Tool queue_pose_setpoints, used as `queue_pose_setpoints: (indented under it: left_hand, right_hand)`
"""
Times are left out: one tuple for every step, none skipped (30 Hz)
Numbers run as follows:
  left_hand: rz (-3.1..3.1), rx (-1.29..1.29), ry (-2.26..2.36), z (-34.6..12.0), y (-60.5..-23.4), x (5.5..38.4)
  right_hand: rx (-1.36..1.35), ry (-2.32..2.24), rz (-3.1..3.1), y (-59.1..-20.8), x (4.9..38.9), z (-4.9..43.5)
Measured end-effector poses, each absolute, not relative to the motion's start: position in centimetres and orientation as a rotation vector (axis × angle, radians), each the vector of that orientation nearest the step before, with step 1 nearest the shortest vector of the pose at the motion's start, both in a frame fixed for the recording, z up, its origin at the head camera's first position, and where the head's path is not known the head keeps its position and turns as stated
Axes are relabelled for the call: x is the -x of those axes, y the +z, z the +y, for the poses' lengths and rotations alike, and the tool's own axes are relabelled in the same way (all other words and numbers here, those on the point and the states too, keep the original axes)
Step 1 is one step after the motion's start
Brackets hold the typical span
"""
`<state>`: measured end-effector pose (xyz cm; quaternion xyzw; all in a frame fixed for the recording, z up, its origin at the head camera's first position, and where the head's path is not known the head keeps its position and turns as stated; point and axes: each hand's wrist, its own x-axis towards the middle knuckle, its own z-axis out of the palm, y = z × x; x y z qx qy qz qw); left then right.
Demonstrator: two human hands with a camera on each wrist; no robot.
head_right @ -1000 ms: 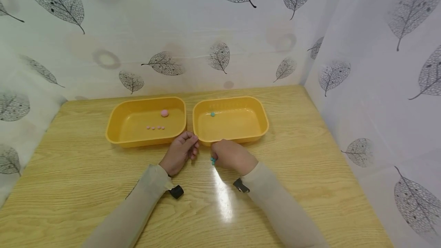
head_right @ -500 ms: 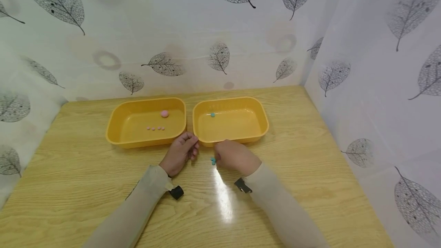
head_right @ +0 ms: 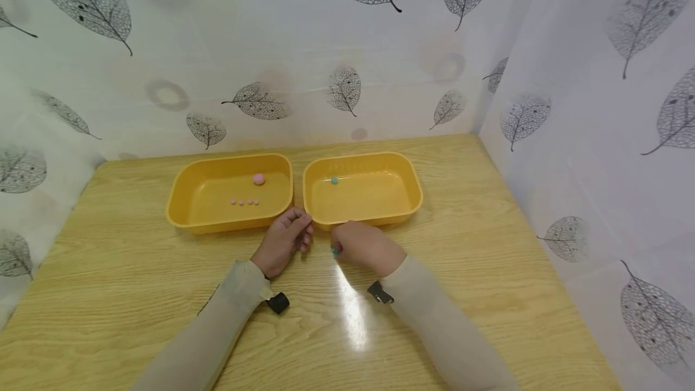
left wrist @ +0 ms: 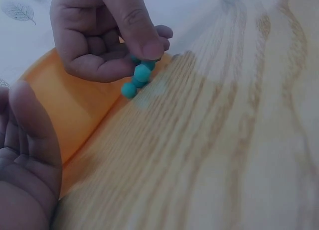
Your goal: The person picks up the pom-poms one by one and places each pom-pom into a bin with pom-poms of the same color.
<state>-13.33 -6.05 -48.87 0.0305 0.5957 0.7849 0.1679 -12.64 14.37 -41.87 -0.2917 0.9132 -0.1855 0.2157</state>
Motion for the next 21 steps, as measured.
queue_pose_setpoints:
  left_hand:
    - [1.698, -0.085, 2.232, -6.0, -48.9, 13.3]
    - [1.701, -0.083, 2.231, -6.0, -48.9, 13.3]
    - [1.705, -0.082, 2.228, -6.1, -48.9, 13.3]
    - [1.707, -0.080, 2.227, -6.1, -48.8, 13.3]
    - [1.708, -0.081, 2.227, -6.1, -48.8, 13.3]
    - [1.707, -0.081, 2.228, -6.1, -48.8, 13.3]
    - [1.706, -0.082, 2.228, -6.1, -48.8, 13.3]
    - [1.704, -0.083, 2.228, -6.1, -48.8, 13.3]
    - [1.701, -0.083, 2.230, -6.1, -48.8, 13.3]
    - [1.697, -0.085, 2.232, -6.1, -48.8, 13.3]
    - [1.695, -0.086, 2.232, -6.1, -48.8, 13.3]
    - [1.693, -0.085, 2.232, -6.1, -48.8, 13.3]
    - [1.690, -0.086, 2.231, -6.1, -48.8, 13.4]
    - [1.690, -0.086, 2.231, -6.1, -48.8, 13.4]
    - [1.688, -0.086, 2.230, -6.1, -48.8, 13.4]
    - [1.687, -0.084, 2.229, -6.1, -48.8, 13.4]
    - [1.686, -0.082, 2.228, -6.1, -48.8, 13.3]
    - [1.684, -0.082, 2.227, -6.1, -48.8, 13.3]
    - [1.683, -0.081, 2.227, -6.2, -48.8, 13.3]
    - [1.683, -0.082, 2.226, -6.2, -48.8, 13.3]
    - [1.682, -0.082, 2.226, -6.2, -48.8, 13.3]
  right_hand:
    - [0.814, -0.514, 2.530, -41.8, 12.7, 14.4]
    - [0.822, -0.510, 2.529, -41.8, 12.7, 14.5]
    - [0.827, -0.509, 2.524, -41.7, 12.6, 14.5]
    - [0.839, -0.506, 2.522, -41.7, 12.7, 14.5]
    - [0.851, -0.502, 2.517, -41.6, 12.7, 14.5]
    - [0.860, -0.502, 2.510, -41.6, 12.7, 14.5]
    - [0.874, -0.500, 2.505, -41.5, 12.7, 14.5]
    - [0.883, -0.498, 2.501, -41.5, 12.7, 14.6]
    - [0.889, -0.500, 2.495, -41.5, 12.7, 14.6]
    - [0.889, -0.505, 2.491, -41.4, 12.7, 14.6]
    - [0.887, -0.505, 2.488, -41.3, 12.7, 14.6]
    - [0.885, -0.507, 2.485, -41.2, 12.7, 14.7]
    - [0.891, -0.507, 2.487, -41.2, 12.8, 14.7]
    - [0.898, -0.506, 2.490, -41.1, 12.8, 14.8]
    - [0.906, -0.507, 2.494, -41.0, 12.9, 14.9]
    - [0.916, -0.506, 2.498, -40.9, 12.9, 14.9]
    - [0.928, -0.512, 2.503, -40.8, 13.0, 15.0]
    - [0.945, -0.517, 2.509, -40.6, 13.0, 15.0]
    - [0.963, -0.524, 2.516, -40.5, 13.1, 15.1]
    - [0.975, -0.532, 2.525, -40.3, 13.1, 15.2]
    - [0.986, -0.548, 2.533, -40.1, 13.2, 15.3]
